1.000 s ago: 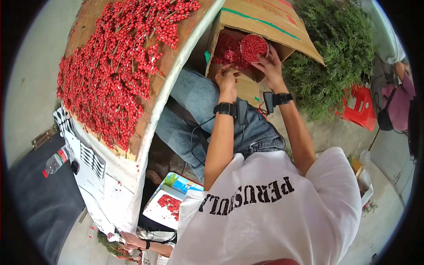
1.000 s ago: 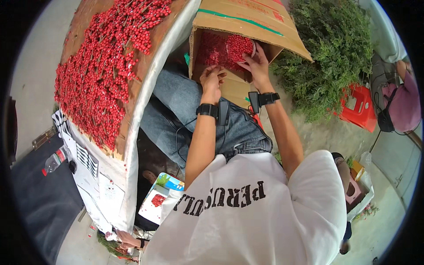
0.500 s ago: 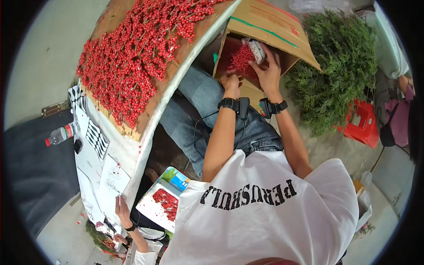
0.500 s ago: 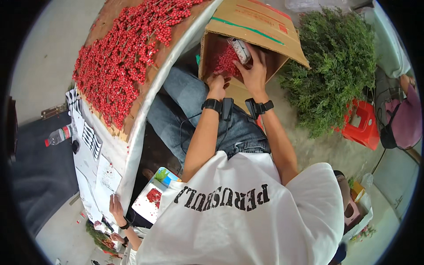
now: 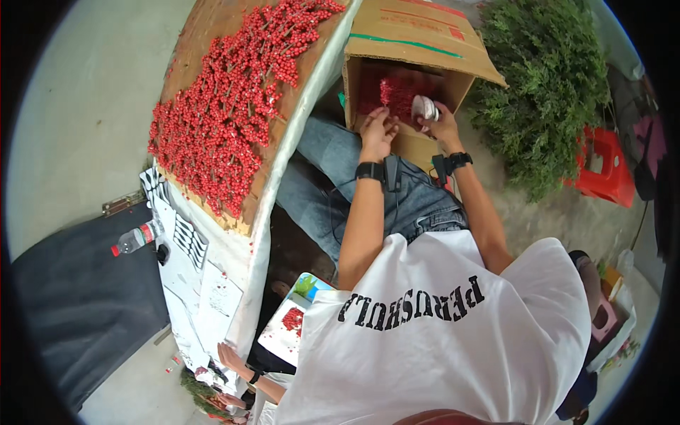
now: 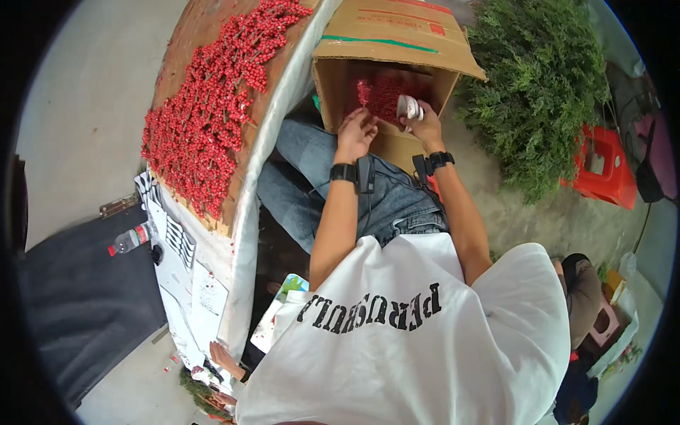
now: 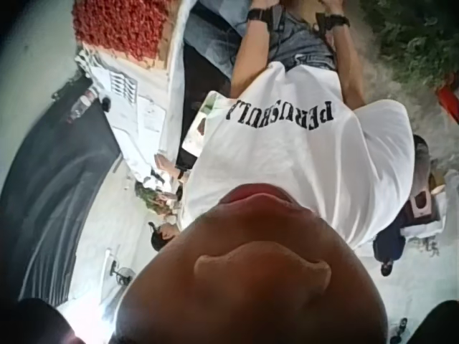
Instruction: Packaging bunches of red artificial flowers into small containers and placing them into a box.
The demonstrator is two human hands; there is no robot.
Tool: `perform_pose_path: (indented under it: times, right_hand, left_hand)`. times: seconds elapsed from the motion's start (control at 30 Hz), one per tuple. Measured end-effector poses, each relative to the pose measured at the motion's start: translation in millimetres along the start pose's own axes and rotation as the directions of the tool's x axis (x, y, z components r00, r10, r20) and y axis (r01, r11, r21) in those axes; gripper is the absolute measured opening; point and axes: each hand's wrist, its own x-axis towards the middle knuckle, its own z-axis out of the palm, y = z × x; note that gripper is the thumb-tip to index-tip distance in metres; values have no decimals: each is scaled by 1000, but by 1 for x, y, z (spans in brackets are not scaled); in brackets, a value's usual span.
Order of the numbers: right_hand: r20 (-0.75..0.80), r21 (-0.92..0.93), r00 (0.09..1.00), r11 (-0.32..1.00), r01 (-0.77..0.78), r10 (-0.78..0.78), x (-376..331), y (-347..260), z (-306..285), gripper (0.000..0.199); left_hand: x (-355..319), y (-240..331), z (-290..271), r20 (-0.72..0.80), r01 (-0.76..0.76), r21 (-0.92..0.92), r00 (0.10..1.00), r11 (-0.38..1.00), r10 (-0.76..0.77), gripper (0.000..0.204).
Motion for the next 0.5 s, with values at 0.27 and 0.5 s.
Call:
perform_pose_path:
  times: [0.27, 0.5]
  right_hand:
    - [112, -192, 973, 965, -178, 202, -17, 7, 16, 73]
    - [157, -502, 987, 858, 110, -35, -12, 17, 21, 58]
  left_hand:
    - [-75, 19, 20, 147, -27, 82, 989, 996, 15, 19]
    - [-145, 47, 30, 144, -194, 221, 976, 956, 165, 18]
